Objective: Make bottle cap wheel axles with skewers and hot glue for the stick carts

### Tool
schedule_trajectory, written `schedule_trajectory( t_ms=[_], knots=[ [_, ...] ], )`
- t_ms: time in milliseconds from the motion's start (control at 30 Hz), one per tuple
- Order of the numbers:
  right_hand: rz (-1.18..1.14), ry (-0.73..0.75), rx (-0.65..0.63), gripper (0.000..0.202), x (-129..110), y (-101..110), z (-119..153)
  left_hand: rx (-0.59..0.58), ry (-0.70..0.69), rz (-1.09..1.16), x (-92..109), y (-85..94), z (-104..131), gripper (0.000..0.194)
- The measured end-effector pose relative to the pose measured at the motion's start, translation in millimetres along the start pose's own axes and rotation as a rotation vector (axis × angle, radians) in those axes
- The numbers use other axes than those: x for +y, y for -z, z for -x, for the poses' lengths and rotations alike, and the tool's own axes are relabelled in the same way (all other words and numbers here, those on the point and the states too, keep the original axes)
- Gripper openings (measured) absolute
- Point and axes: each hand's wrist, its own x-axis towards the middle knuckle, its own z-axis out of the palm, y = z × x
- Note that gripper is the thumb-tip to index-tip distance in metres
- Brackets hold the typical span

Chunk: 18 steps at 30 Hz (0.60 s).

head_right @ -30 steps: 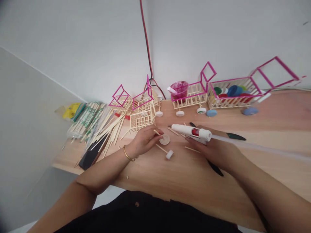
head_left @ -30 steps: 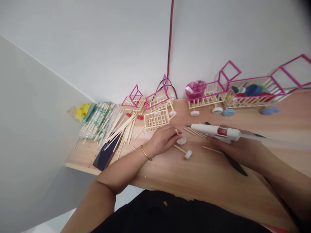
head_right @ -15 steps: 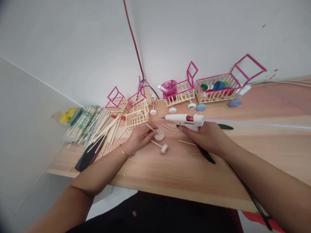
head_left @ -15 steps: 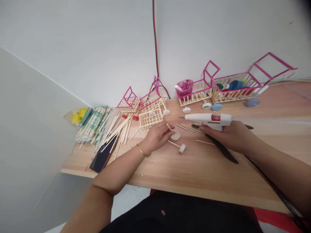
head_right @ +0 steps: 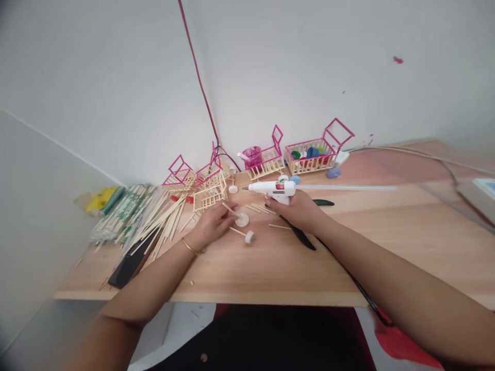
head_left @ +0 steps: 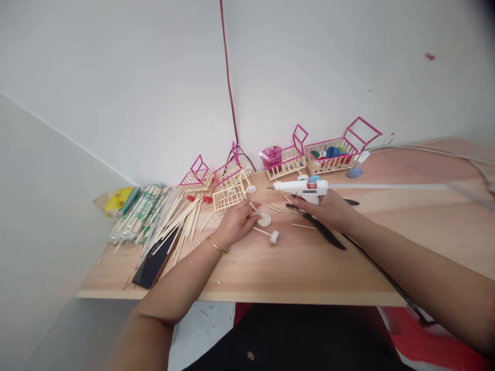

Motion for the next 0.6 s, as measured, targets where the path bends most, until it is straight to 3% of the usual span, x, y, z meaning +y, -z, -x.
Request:
schedule_trajectory(
  t_ms=[367, 600],
  knots=[
    [0.008, -0.006, 0.001, 0.036, 9, -5, -3, -0.007, -0.077, -0.025, 0, -0.4, 1, 0.031],
    [0.244, -0.016, -0.003, 0.041, 8, 6, -4, 0.002, -0.132, 0.070, 4, -6.9, -3, 0.020]
  ],
)
